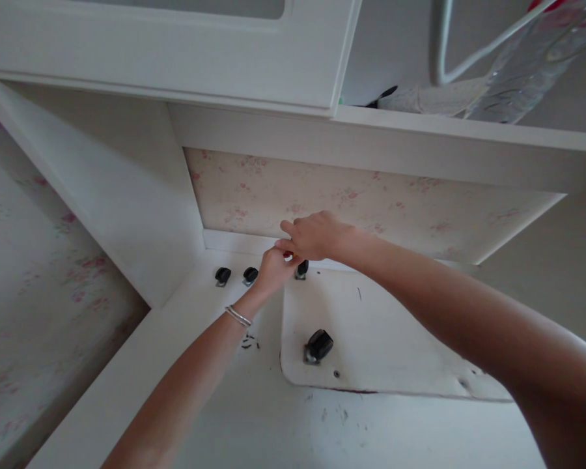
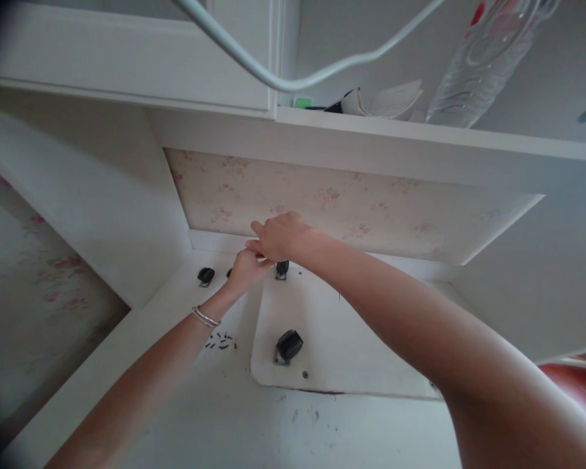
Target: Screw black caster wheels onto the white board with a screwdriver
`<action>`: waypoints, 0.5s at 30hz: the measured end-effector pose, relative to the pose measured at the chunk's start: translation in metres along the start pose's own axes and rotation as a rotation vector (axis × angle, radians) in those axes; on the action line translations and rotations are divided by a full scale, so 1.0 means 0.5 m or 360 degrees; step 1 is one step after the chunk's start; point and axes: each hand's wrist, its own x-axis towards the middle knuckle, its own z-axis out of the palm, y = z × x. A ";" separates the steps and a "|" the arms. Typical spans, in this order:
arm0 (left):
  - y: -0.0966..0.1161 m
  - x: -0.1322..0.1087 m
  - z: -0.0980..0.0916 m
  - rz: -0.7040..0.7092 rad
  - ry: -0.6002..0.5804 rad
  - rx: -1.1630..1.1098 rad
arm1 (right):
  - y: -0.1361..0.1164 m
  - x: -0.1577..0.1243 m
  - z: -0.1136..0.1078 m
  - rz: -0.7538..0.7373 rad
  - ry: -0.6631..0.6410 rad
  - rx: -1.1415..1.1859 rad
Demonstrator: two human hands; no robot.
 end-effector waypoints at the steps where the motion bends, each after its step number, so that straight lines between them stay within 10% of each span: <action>1: -0.001 0.001 -0.002 0.0017 -0.0020 -0.0027 | 0.001 -0.001 0.001 0.0005 -0.0024 0.0034; 15: -0.008 0.000 0.008 0.0012 0.0019 -0.0228 | -0.003 0.011 -0.004 0.0061 0.0030 -0.0008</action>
